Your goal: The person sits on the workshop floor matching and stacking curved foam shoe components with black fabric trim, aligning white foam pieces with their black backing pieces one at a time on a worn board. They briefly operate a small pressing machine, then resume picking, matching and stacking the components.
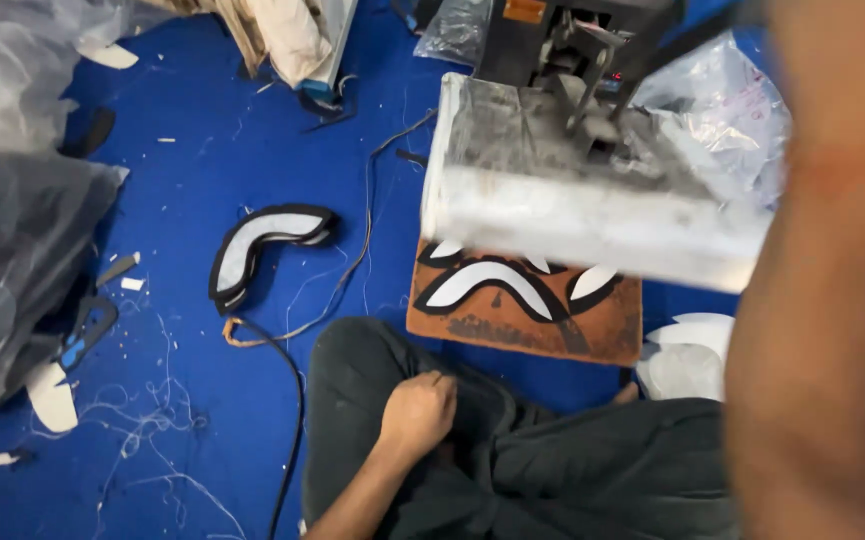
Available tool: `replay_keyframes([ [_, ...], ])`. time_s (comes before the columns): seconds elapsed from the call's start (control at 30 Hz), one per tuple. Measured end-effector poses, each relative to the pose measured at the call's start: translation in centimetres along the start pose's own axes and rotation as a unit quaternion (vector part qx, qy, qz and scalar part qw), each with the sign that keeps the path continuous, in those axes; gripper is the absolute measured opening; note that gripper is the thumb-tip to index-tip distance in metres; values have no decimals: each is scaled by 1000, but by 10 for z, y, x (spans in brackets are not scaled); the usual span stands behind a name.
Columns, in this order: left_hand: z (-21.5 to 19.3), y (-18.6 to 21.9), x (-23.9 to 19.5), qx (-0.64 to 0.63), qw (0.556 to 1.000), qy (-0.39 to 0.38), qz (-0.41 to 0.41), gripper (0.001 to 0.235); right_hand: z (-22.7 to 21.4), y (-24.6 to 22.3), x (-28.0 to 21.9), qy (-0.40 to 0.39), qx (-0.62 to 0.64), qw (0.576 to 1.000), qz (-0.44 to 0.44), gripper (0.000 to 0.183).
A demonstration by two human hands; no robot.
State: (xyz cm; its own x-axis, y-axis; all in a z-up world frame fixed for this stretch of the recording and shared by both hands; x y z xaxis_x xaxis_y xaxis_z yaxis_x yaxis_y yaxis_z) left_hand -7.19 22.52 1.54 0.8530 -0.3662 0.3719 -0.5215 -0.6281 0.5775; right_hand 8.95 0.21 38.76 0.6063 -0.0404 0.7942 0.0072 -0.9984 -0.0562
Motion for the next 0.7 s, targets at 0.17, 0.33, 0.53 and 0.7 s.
replay_keyframes([
  [0.17,0,6,-1,4,1000,-8,22,8,12,-13,-141,29,-83,995,-38,33],
  [0.33,-40,44,1,-31,987,138,81,14,72,-28,-289,-221,43,974,-37,21],
  [0.53,-67,98,54,-129,948,281,70,17,73,-32,-292,-233,60,970,-41,19],
  [0.7,-42,132,128,-185,937,262,139,15,101,-16,-326,-160,26,984,-72,30],
])
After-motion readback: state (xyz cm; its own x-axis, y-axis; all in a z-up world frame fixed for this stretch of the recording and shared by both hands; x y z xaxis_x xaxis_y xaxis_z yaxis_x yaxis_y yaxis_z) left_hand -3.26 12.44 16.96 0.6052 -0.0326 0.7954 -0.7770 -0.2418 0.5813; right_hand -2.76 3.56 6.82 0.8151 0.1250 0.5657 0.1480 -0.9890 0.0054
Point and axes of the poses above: each hand's wrist, its own x-axis towards the middle knuckle, its own z-axis out of the palm, y = z × x, the point moved 5 cm from there along x, towards the middle knuckle, and after that the axes turned 14 degrees about z, right-handed, at the moved point
